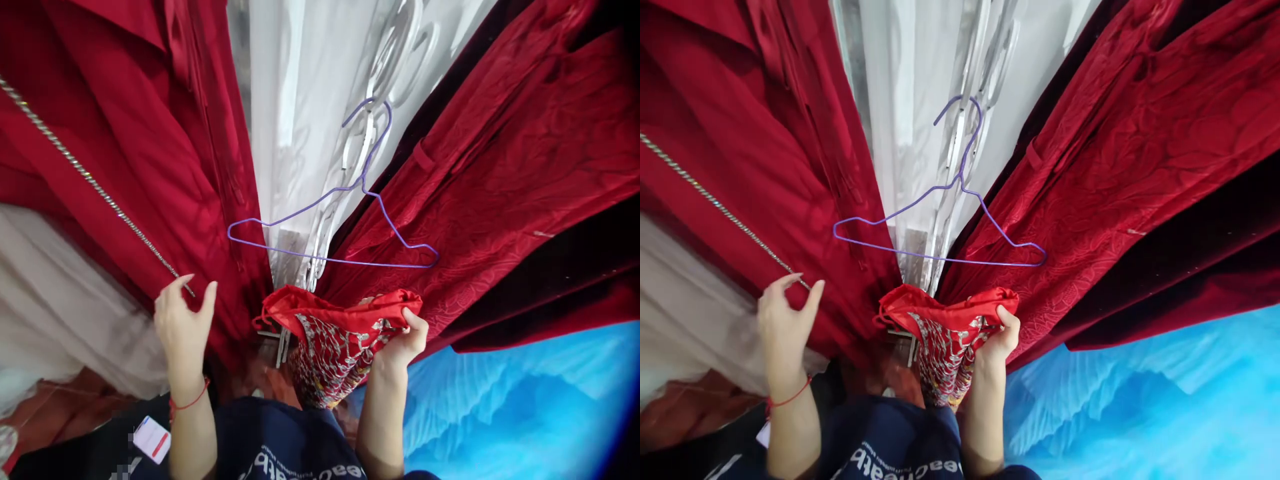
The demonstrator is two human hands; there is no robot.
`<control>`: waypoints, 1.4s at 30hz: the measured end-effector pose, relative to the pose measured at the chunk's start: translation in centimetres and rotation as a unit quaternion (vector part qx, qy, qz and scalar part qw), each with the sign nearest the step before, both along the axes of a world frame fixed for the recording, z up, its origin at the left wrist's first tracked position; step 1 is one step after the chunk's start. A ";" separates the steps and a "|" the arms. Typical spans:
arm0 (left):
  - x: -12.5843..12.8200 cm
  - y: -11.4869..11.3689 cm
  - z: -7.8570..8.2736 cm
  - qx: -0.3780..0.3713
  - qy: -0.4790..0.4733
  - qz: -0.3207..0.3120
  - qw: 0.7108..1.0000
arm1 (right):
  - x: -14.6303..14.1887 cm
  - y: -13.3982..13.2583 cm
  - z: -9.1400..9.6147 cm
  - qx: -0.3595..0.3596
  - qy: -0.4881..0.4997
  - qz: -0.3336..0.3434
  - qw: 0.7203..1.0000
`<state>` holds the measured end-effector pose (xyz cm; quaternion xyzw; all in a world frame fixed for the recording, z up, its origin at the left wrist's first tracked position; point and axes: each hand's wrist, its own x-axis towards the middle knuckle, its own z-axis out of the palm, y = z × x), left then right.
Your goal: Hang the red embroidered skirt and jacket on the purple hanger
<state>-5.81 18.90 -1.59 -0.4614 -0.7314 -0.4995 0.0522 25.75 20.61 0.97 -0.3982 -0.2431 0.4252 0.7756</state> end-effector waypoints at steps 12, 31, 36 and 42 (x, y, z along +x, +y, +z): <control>0.7 13.1 -4.2 -0.212 -0.040 -0.427 0.878 | 1.5 1.7 -0.6 -0.083 -0.083 -0.082 0.990; -3.9 14.5 5.8 -0.159 0.006 -0.373 0.914 | 4.5 7.2 -7.7 -0.347 -0.601 -0.047 0.718; -6.7 15.5 9.2 -0.174 0.065 -0.303 0.935 | 4.5 8.9 -7.1 -0.094 -0.406 0.034 0.908; -7.9 14.8 11.9 -0.241 0.147 -0.252 0.926 | 3.6 11.5 -3.7 -0.019 -0.237 0.034 0.971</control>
